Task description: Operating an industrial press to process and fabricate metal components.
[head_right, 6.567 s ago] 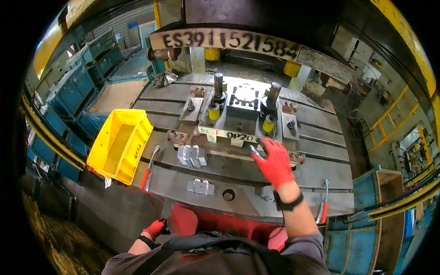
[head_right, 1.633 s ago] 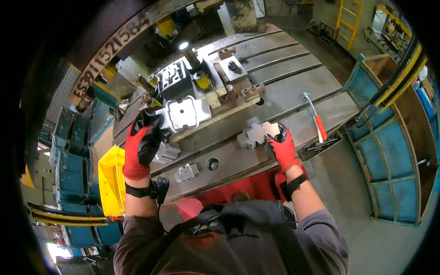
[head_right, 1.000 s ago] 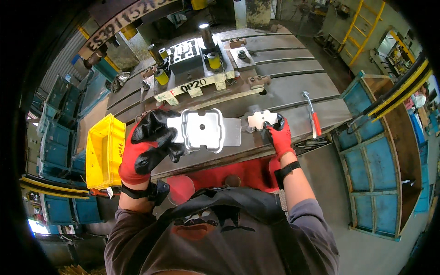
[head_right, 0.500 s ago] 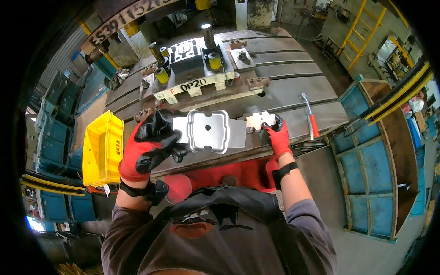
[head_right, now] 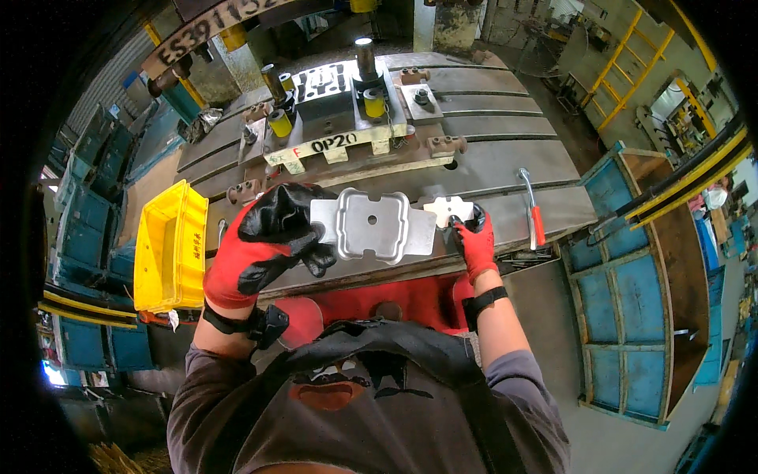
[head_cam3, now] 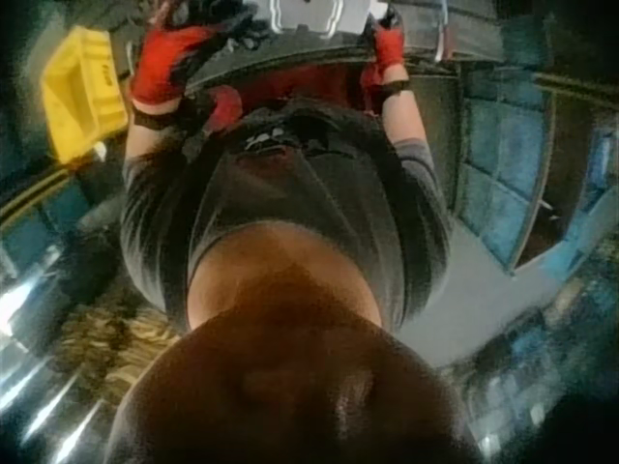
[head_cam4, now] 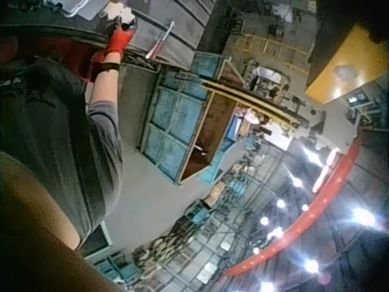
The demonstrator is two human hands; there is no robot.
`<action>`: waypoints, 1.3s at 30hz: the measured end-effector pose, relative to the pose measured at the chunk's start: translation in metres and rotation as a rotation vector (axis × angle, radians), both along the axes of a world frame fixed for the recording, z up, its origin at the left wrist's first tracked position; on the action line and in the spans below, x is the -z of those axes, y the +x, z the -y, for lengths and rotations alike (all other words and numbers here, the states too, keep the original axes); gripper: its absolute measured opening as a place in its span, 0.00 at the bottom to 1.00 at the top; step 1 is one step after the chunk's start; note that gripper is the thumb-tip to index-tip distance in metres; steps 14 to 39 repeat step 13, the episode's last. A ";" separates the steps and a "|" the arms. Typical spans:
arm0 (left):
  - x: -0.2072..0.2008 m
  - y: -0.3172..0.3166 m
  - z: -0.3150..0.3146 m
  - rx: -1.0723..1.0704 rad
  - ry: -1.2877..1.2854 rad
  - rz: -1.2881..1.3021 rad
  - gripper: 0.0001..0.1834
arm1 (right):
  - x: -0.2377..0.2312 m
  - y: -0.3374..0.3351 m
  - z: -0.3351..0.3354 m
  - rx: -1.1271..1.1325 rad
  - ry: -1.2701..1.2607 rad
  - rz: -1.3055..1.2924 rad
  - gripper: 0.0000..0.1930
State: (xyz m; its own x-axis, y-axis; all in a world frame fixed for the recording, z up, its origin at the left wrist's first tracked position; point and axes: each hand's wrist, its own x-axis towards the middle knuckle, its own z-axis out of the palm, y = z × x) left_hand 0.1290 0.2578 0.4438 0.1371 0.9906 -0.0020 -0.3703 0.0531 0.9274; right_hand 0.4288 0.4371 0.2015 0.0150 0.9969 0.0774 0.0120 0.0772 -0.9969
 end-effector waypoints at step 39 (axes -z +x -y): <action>-0.014 0.008 0.004 -0.016 0.068 -0.133 0.31 | 0.000 0.000 0.000 0.003 -0.037 0.015 0.27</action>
